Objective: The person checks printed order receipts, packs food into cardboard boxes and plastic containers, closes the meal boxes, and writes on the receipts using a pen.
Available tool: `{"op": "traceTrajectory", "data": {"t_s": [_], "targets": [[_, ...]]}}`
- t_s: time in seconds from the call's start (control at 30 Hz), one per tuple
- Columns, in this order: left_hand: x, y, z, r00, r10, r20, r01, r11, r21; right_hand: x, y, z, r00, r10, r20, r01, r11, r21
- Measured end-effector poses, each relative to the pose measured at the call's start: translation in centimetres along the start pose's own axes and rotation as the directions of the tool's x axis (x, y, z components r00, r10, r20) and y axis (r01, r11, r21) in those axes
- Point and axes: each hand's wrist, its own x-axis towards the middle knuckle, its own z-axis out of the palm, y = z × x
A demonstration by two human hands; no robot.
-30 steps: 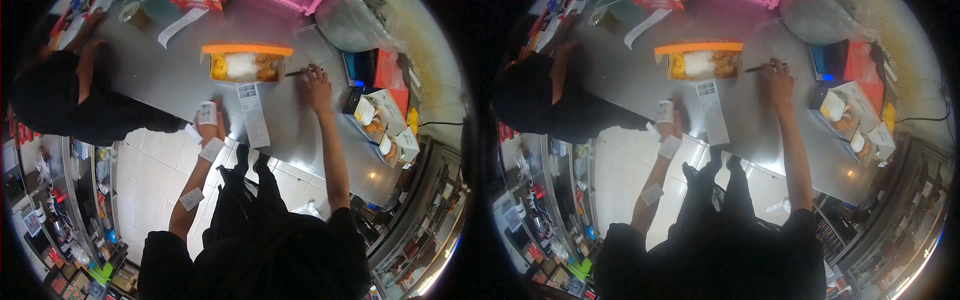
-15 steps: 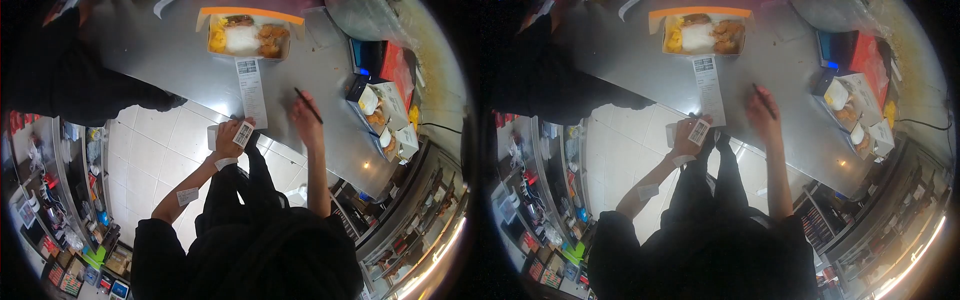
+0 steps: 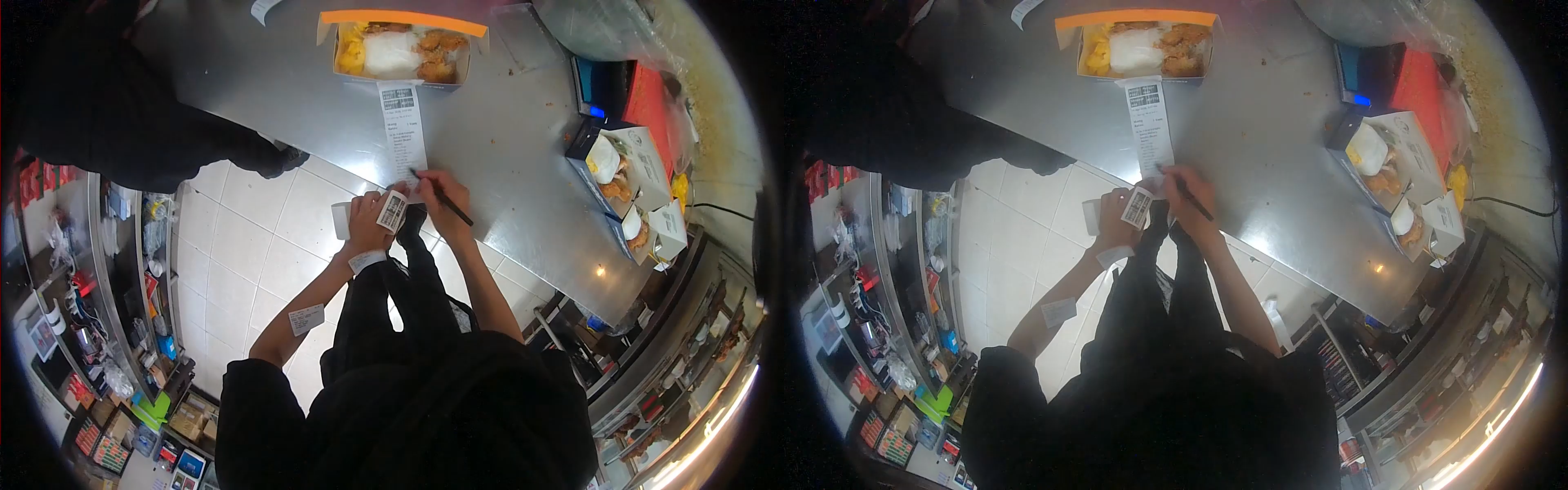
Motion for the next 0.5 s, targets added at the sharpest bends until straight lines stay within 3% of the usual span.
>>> {"op": "traceTrajectory", "data": {"t_s": [0.1, 0.2, 0.27, 0.33, 0.37, 0.4, 0.43, 0.47, 0.5], "targets": [[0.2, -0.1, -0.4, 0.997, 0.03, 0.07, -0.032, 0.999, 0.026, -0.5, -0.6, -0.4, 0.991, -0.122, 0.046, 0.125, 0.99, -0.061], [0.2, 0.0, -0.5, 0.997, 0.075, 0.001, -0.075, 0.997, -0.001, -0.4, 0.4, -0.8, 0.994, -0.035, -0.102, 0.036, 0.999, 0.009], [0.0, -0.6, -0.5, 0.994, 0.076, -0.08, -0.08, 0.996, -0.047, 0.7, 0.5, -2.3, 0.965, 0.131, -0.227, -0.098, 0.984, 0.152], [0.6, -2.1, -1.2, 0.979, -0.028, -0.202, 0.016, 0.998, -0.063, 3.2, -0.4, -4.7, 0.867, 0.369, -0.335, -0.259, 0.908, 0.331], [1.4, -4.0, -0.4, 0.913, 0.003, -0.409, 0.05, 0.992, 0.118, 5.0, -0.3, -6.5, 0.865, 0.409, -0.29, -0.393, 0.912, 0.113], [4.0, -3.1, -3.6, 0.861, -0.206, -0.465, 0.225, 0.974, -0.016, 7.1, 0.1, -8.3, 0.854, 0.453, -0.255, -0.492, 0.863, -0.115], [6.4, -4.6, -5.4, 0.791, -0.164, -0.589, 0.184, 0.983, -0.026, 9.1, 0.7, -9.7, 0.871, 0.438, -0.223, -0.488, 0.825, -0.286], [8.4, -6.0, -7.7, 0.771, -0.146, -0.62, 0.176, 0.984, -0.013, 10.8, 0.9, -10.8, 0.885, 0.424, -0.19, -0.463, 0.765, -0.448], [10.8, -9.3, -7.3, 0.699, -0.185, -0.691, 0.088, 0.981, -0.174, 12.2, 0.0, -11.7, 0.902, 0.366, -0.231, -0.432, 0.766, -0.475]]}}
